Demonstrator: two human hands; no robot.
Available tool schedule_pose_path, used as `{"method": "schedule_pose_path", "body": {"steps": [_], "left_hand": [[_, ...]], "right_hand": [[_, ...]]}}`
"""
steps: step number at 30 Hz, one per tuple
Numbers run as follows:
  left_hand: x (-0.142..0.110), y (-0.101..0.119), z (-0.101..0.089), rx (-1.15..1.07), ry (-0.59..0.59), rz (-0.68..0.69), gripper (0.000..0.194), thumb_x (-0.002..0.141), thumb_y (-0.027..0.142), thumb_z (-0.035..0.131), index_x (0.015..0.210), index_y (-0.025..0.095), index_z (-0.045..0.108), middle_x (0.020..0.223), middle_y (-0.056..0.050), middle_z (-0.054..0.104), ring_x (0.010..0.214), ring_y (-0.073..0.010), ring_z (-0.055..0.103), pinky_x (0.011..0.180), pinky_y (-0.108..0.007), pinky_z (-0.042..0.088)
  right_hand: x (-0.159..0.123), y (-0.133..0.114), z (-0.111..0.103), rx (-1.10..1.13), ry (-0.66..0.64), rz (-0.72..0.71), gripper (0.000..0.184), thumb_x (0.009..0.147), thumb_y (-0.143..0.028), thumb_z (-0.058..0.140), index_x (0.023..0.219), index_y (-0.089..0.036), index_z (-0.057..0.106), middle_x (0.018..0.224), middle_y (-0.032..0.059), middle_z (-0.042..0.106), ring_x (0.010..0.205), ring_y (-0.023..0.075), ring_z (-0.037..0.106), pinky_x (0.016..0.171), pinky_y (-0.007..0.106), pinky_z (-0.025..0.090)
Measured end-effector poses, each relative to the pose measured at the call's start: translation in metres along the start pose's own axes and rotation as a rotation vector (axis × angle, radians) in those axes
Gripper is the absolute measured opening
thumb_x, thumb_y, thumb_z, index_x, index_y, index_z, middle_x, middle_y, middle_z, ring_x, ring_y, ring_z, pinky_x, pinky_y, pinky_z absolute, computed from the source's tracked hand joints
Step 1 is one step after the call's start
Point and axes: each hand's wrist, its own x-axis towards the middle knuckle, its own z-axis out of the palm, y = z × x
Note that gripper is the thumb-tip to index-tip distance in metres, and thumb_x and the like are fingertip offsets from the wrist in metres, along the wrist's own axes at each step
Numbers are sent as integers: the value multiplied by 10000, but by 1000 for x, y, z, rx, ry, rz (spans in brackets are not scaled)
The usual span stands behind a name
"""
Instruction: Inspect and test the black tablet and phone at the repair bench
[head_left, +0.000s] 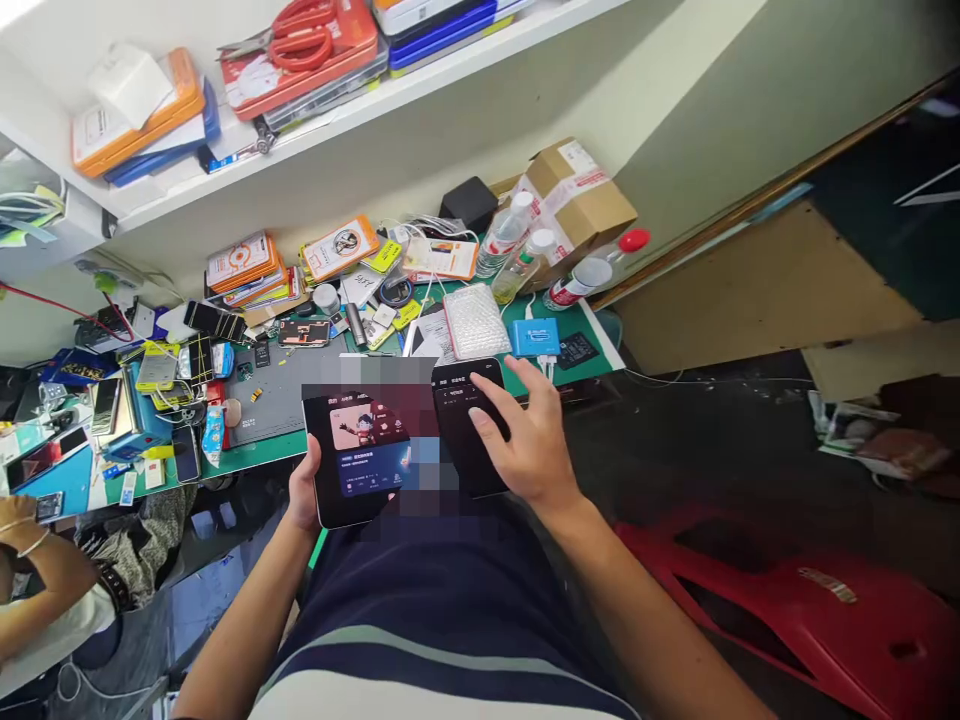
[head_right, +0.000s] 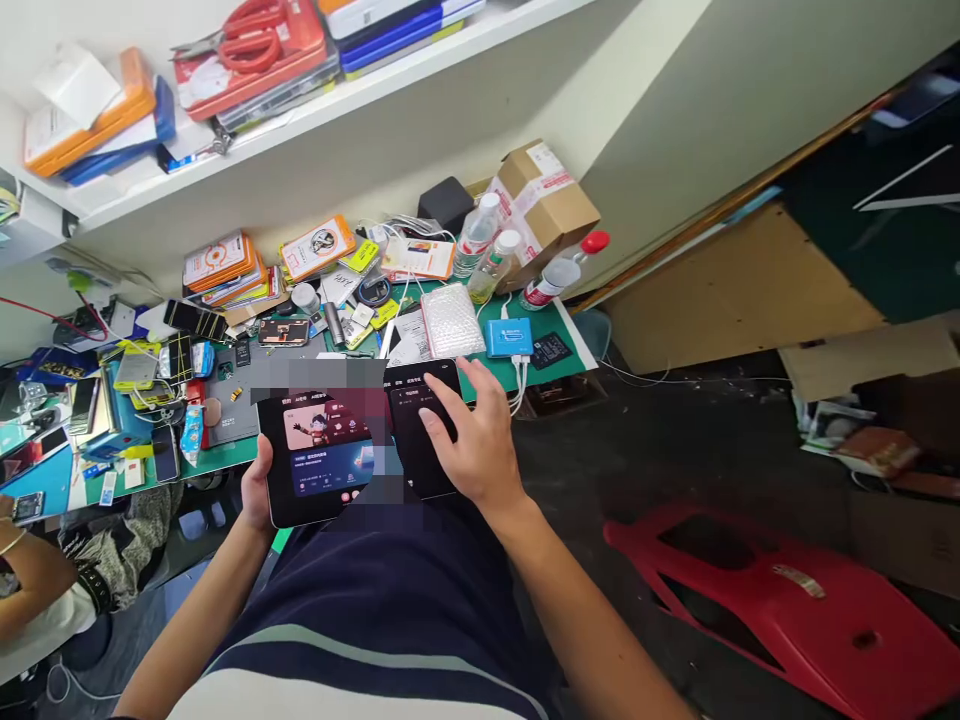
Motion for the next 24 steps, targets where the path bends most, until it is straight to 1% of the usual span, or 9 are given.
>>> {"method": "schedule_pose_path", "body": {"steps": [3,8,11,13,15,17,20,22,24], "left_hand": [[-1,-9,8,22,9,3,621,1019,566,541,1469,144,604,1367,-151,713,1427,-404,528,1253,-607,316],[-4,-30,20,-2,86,24,585,1033,562,514,1422,145,650,1434,-127,673,1444,-365,519,1291,-550,268],[-8,-43,28,-11,114,45,584,1040,564,498,1417,147,657,1455,-111,660,1459,-347,504,1307,-518,242],[-11,-51,35,-3,144,56,597,1034,575,504,1417,144,658,1427,-114,680,1458,-351,504,1304,-521,251],[-14,-58,43,8,193,74,599,1031,580,510,1431,155,649,1415,-112,690,1444,-356,521,1292,-534,279],[-16,-65,53,15,238,102,597,1033,577,510,1464,179,622,1424,-106,684,1429,-354,540,1276,-542,312],[-15,-76,65,25,270,168,608,1035,576,510,1510,203,577,1437,-109,675,1423,-348,548,1258,-542,346],[-15,-82,71,37,279,194,613,1034,576,512,1517,203,570,1439,-114,674,1429,-351,541,1253,-534,355],[-16,-87,76,45,286,198,616,1036,579,505,1518,202,570,1438,-113,675,1439,-358,528,1253,-536,354]], "right_hand": [[1,11,-4,-14,1,18,391,1049,-363,543,1402,-236,652,1607,164,411,1527,404,351,1228,637,325],[-11,30,-20,54,-23,40,395,1046,-377,554,1413,-256,640,1641,148,377,1544,403,324,1230,648,314],[-24,44,-33,181,60,135,395,1031,-388,576,1393,-241,636,1538,168,483,1457,370,455,1197,616,376],[-36,55,-40,283,174,262,373,1009,-401,601,1335,-226,645,1360,155,595,1296,327,580,1128,570,459],[-53,67,-47,399,221,426,370,977,-434,635,1283,-226,636,1221,121,630,1154,291,631,1050,530,516],[-71,77,-52,535,159,593,439,930,-477,688,1283,-234,600,1197,103,622,1107,269,640,1011,497,538],[-96,82,-55,746,-39,769,650,831,-532,786,1357,-259,519,1252,104,611,1109,258,659,987,454,565],[-106,79,-54,883,-198,811,833,785,-529,839,1462,-285,421,1310,110,607,1081,250,689,954,431,592],[-110,74,-51,929,-266,788,994,732,-502,898,1533,-305,344,1368,119,605,1034,246,711,901,415,619]]}}
